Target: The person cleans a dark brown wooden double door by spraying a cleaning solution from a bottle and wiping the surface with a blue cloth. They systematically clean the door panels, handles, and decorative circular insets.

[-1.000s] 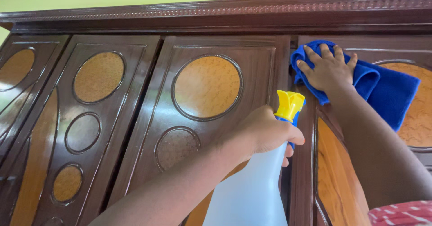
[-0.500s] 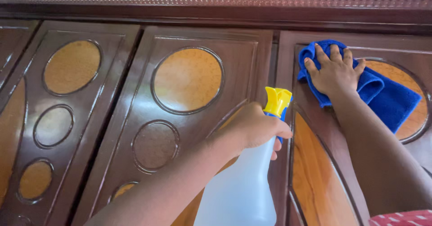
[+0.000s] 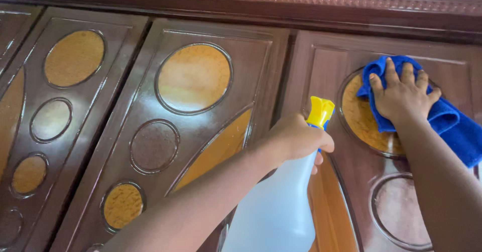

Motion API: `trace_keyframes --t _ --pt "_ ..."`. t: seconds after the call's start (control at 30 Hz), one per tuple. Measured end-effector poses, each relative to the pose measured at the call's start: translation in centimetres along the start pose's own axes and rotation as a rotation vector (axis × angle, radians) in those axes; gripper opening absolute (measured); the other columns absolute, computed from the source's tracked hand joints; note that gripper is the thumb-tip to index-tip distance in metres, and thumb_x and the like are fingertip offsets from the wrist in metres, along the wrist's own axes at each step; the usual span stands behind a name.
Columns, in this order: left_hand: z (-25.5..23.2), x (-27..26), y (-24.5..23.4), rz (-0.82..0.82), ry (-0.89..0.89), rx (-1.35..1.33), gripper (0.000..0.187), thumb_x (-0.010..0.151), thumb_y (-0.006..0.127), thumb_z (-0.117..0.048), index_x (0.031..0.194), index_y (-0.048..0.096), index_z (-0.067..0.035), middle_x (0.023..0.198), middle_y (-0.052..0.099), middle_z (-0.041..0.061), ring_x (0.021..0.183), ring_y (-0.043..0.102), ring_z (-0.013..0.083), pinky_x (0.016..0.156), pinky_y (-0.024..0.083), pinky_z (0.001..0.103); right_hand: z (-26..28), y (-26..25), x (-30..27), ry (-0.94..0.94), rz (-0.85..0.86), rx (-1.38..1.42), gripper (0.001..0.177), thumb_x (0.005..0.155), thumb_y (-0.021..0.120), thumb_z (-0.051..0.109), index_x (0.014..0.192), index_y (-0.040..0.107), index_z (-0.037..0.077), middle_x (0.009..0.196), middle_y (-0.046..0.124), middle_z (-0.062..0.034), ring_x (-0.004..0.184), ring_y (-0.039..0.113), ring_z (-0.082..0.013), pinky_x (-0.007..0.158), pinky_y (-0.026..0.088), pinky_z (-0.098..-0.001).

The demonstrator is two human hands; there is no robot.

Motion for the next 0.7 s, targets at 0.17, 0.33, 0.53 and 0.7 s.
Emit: trace_keyframes --t 0.17,0.33,0.53,0.7 --pt "-0.8 1.4 1.9 -0.027 0.014 0.031 0.033 0.072 0.074 -0.015 0.096 0.071 0.008 0.079 0.076 0.019 0.057 0.073 0.0265 0.053 0.060 0.038 -2.4 -0.1 -2.4 0.023 -0.136 -0.003 0.068 0.103 0.039 0.061 0.160 0.042 0.025 0.161 0.036 -0.0194 0.145 0.029 -0.0479 0.101 0.018 -0.0831" --pt "-1.6 2.7 3.3 -0.025 0.041 0.019 0.033 0.072 0.073 -0.017 0.097 0.074 0.006 0.078 0.075 0.018 0.055 0.072 0.0258 0.052 0.059 0.038 -4.4 0.0 -4.9 0.024 -0.309 -0.056 0.059 0.106 0.050 0.054 0.153 0.058 0.019 0.150 0.053 -0.0212 0.128 0.043 -0.0509 0.093 0.031 -0.0767" --pt "-2.0 4.9 5.6 -0.018 0.042 -0.007 0.036 0.071 0.073 -0.015 0.101 0.071 0.005 0.079 0.075 0.018 0.057 0.072 0.0265 0.054 0.060 0.039 -7.5 0.8 -6.6 -0.039 -0.510 -0.101 0.039 0.103 0.063 0.037 0.133 0.070 0.012 0.125 0.065 -0.0198 0.113 0.055 -0.0452 0.085 0.048 -0.0577" --pt "-2.2 7.4 8.2 0.022 0.086 -0.033 0.035 0.071 0.072 -0.015 0.098 0.072 0.007 0.079 0.075 0.019 0.057 0.072 0.0273 0.052 0.060 0.039 -9.3 0.5 -8.3 -0.045 -0.539 -0.112 0.037 0.098 0.065 0.028 0.130 0.072 0.011 0.116 0.066 -0.0187 0.107 0.059 -0.0419 0.083 0.052 -0.0501"
Point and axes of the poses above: each hand's wrist, its own x-axis towards the middle knuckle, its own y-axis out of the palm, z = x × y, the point moved 2 cm from there along x, towards the middle knuckle
